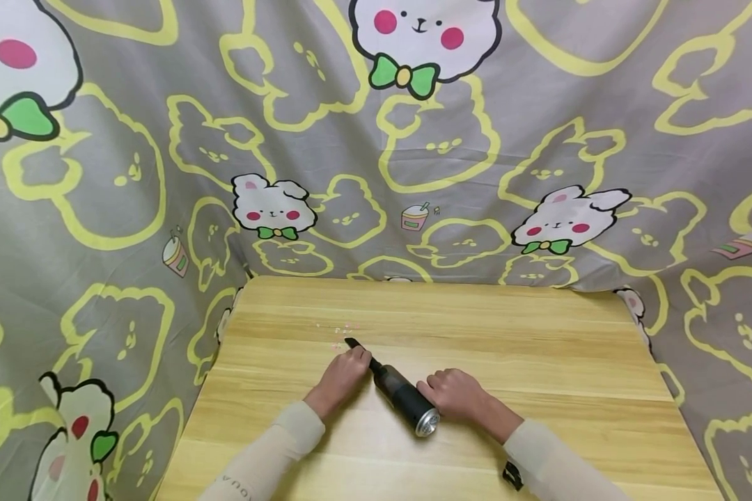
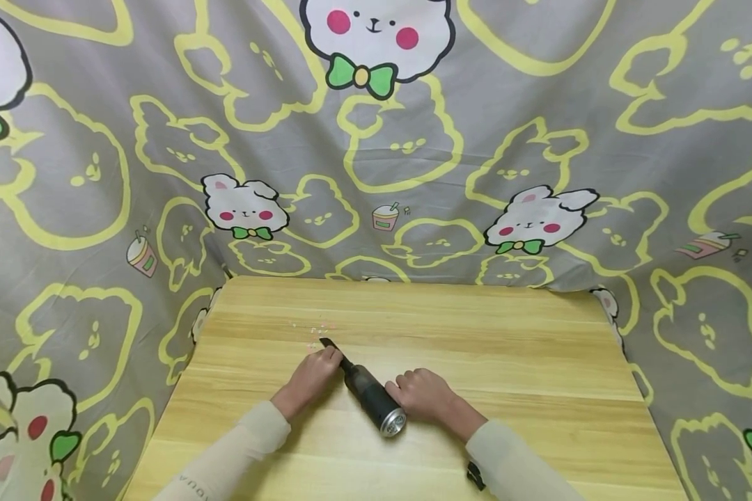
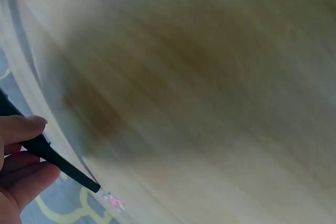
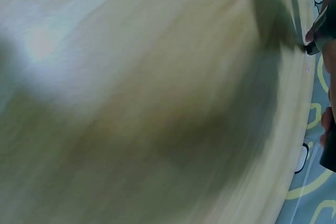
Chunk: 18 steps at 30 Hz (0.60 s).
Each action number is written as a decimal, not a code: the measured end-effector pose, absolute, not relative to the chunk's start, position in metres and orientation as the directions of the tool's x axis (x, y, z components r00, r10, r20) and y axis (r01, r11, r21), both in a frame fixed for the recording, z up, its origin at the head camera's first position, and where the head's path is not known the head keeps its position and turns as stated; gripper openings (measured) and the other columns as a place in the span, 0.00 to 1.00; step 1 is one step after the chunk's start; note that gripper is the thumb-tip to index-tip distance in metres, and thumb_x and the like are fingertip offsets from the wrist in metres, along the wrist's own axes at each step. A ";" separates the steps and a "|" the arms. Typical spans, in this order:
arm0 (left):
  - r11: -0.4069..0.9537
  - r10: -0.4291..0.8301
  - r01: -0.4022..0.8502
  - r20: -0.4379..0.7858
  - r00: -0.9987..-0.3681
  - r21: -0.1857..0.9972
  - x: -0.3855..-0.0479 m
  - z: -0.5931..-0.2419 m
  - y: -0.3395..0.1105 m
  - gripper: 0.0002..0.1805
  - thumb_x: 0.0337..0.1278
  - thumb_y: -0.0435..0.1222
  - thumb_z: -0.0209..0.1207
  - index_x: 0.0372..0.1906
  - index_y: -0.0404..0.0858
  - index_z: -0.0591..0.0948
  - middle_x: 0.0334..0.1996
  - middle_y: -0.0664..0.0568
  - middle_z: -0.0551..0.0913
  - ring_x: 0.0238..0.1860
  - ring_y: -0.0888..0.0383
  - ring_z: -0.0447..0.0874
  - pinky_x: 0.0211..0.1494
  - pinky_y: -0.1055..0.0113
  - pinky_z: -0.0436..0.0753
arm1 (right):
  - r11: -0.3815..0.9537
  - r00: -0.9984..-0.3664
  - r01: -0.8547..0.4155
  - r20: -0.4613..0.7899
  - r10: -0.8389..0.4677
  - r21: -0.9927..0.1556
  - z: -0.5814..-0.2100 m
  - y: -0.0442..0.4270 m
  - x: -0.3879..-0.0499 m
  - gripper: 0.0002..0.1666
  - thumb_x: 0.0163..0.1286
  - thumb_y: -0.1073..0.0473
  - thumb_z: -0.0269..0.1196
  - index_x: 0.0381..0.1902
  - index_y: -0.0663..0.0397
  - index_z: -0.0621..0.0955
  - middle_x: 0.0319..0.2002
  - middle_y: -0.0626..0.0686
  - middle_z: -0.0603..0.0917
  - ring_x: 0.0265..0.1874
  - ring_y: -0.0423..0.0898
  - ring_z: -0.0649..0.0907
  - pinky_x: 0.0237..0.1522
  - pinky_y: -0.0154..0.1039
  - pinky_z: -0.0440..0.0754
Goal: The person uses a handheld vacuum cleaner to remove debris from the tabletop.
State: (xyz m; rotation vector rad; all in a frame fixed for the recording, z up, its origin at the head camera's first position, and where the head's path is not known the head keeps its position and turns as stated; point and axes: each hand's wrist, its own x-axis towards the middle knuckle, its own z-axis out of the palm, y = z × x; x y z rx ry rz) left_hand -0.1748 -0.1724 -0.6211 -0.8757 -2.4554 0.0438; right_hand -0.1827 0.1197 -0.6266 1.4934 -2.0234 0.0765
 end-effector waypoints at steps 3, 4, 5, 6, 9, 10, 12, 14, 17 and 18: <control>0.782 0.609 0.584 0.466 -0.642 -0.218 -0.174 -0.621 -0.170 0.10 0.47 0.21 0.73 0.33 0.31 0.84 0.28 0.44 0.86 0.28 0.56 0.89 0.25 0.73 0.88 | 0.361 -0.170 -0.882 0.510 -0.843 0.302 -0.627 0.122 -0.181 0.22 0.78 0.59 0.35 0.31 0.51 0.75 0.17 0.44 0.75 0.13 0.40 0.73 0.13 0.33 0.73; 0.780 0.612 0.583 0.464 -0.640 -0.225 -0.175 -0.621 -0.169 0.10 0.47 0.22 0.74 0.33 0.31 0.84 0.29 0.44 0.86 0.28 0.57 0.90 0.26 0.73 0.88 | 0.365 -0.181 -0.886 0.511 -0.840 0.287 -0.627 0.123 -0.181 0.22 0.78 0.59 0.35 0.31 0.51 0.75 0.17 0.44 0.75 0.13 0.40 0.73 0.13 0.33 0.73; 0.780 0.614 0.582 0.459 -0.642 -0.230 -0.175 -0.621 -0.168 0.09 0.48 0.22 0.74 0.33 0.32 0.84 0.29 0.44 0.87 0.29 0.57 0.90 0.27 0.73 0.88 | 0.369 -0.193 -0.890 0.510 -0.838 0.269 -0.627 0.124 -0.180 0.21 0.77 0.59 0.37 0.31 0.51 0.76 0.17 0.44 0.75 0.13 0.40 0.73 0.13 0.33 0.73; 0.780 0.616 0.581 0.455 -0.643 -0.234 -0.176 -0.620 -0.167 0.09 0.49 0.22 0.74 0.33 0.32 0.85 0.29 0.45 0.87 0.29 0.57 0.90 0.27 0.74 0.89 | 0.372 -0.205 -0.893 0.508 -0.837 0.253 -0.627 0.125 -0.180 0.17 0.75 0.59 0.41 0.31 0.51 0.76 0.18 0.44 0.76 0.13 0.40 0.74 0.13 0.33 0.74; 0.782 0.616 0.577 0.440 -0.654 -0.237 -0.178 -0.619 -0.165 0.09 0.49 0.23 0.73 0.34 0.32 0.85 0.29 0.45 0.87 0.29 0.58 0.90 0.28 0.74 0.89 | 0.380 -0.236 -0.900 0.494 -0.837 0.214 -0.625 0.127 -0.181 0.04 0.65 0.58 0.55 0.32 0.51 0.77 0.19 0.44 0.78 0.14 0.40 0.75 0.14 0.33 0.75; 0.782 0.615 0.577 0.438 -0.656 -0.235 -0.178 -0.618 -0.164 0.09 0.49 0.23 0.73 0.34 0.32 0.84 0.29 0.45 0.87 0.29 0.58 0.89 0.28 0.74 0.89 | 0.383 -0.245 -0.901 0.491 -0.836 0.203 -0.625 0.128 -0.181 0.04 0.61 0.58 0.60 0.33 0.51 0.77 0.19 0.44 0.78 0.14 0.40 0.75 0.15 0.33 0.75; 0.786 0.610 0.576 0.434 -0.663 -0.225 -0.180 -0.618 -0.162 0.09 0.50 0.22 0.73 0.34 0.32 0.84 0.29 0.45 0.86 0.29 0.57 0.89 0.27 0.74 0.88 | 0.392 -0.264 -0.902 0.487 -0.832 0.181 -0.625 0.129 -0.181 0.10 0.53 0.58 0.66 0.33 0.51 0.77 0.19 0.44 0.78 0.15 0.40 0.75 0.15 0.33 0.75; 0.788 0.606 0.577 0.427 -0.671 -0.214 -0.182 -0.617 -0.160 0.08 0.51 0.22 0.72 0.35 0.31 0.84 0.30 0.44 0.86 0.29 0.56 0.89 0.27 0.73 0.89 | 0.403 -0.284 -0.902 0.489 -0.825 0.156 -0.625 0.130 -0.182 0.15 0.49 0.57 0.70 0.34 0.51 0.78 0.20 0.44 0.79 0.15 0.40 0.76 0.15 0.34 0.75; 0.793 0.602 0.571 0.414 -0.682 -0.213 -0.185 -0.618 -0.158 0.07 0.53 0.22 0.70 0.36 0.30 0.84 0.30 0.43 0.86 0.30 0.55 0.90 0.28 0.72 0.89 | 0.415 -0.314 -0.903 0.486 -0.816 0.114 -0.627 0.130 -0.183 0.19 0.46 0.55 0.74 0.35 0.50 0.78 0.20 0.44 0.79 0.15 0.39 0.76 0.15 0.33 0.76; 0.795 0.601 0.568 0.410 -0.686 -0.214 -0.186 -0.618 -0.158 0.06 0.54 0.22 0.69 0.36 0.30 0.84 0.30 0.43 0.86 0.30 0.55 0.90 0.28 0.71 0.89 | 0.418 -0.323 -0.903 0.485 -0.813 0.101 -0.628 0.130 -0.183 0.20 0.46 0.55 0.74 0.35 0.50 0.78 0.20 0.44 0.79 0.16 0.39 0.76 0.15 0.33 0.76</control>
